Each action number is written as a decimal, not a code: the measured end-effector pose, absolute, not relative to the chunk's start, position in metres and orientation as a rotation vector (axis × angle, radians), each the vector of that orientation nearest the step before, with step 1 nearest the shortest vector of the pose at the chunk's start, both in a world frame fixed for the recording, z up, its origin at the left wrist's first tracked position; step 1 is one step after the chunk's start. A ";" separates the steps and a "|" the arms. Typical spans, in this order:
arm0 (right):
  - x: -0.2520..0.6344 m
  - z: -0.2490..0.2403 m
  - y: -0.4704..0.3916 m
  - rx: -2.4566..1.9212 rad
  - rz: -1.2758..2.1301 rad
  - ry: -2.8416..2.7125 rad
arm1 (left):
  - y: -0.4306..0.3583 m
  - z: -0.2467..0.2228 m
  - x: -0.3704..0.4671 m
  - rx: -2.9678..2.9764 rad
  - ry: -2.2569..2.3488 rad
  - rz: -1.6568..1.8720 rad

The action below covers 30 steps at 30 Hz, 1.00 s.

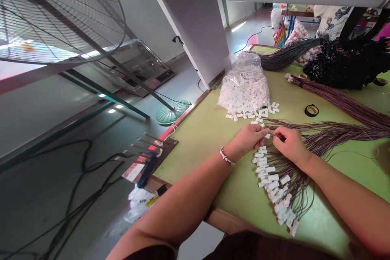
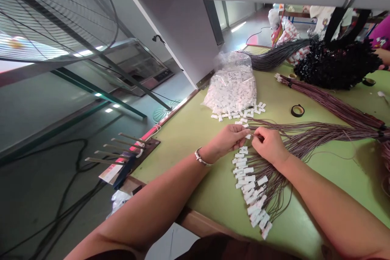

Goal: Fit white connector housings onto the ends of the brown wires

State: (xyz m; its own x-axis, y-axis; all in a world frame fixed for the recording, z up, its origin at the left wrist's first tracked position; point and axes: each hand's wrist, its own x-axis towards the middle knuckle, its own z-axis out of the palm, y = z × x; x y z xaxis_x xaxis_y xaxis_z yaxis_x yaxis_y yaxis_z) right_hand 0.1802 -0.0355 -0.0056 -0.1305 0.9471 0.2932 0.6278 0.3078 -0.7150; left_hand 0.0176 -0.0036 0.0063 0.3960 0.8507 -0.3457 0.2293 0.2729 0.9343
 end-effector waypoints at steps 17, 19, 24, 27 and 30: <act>0.176 -0.009 -0.030 -1.522 0.611 -1.850 | -0.009 0.000 0.025 1.400 1.156 0.638; 0.177 -0.008 -0.030 -1.518 0.662 -1.803 | -0.008 0.000 0.023 1.389 1.118 0.676; 0.179 -0.006 -0.028 -1.479 0.605 -1.793 | -0.003 0.002 0.016 1.224 1.009 0.736; 0.179 -0.008 -0.028 -1.489 0.574 -1.803 | 0.000 0.001 0.013 1.233 0.984 0.736; 0.179 -0.008 -0.028 -1.494 0.591 -1.795 | 0.000 -0.003 0.013 1.315 0.960 0.739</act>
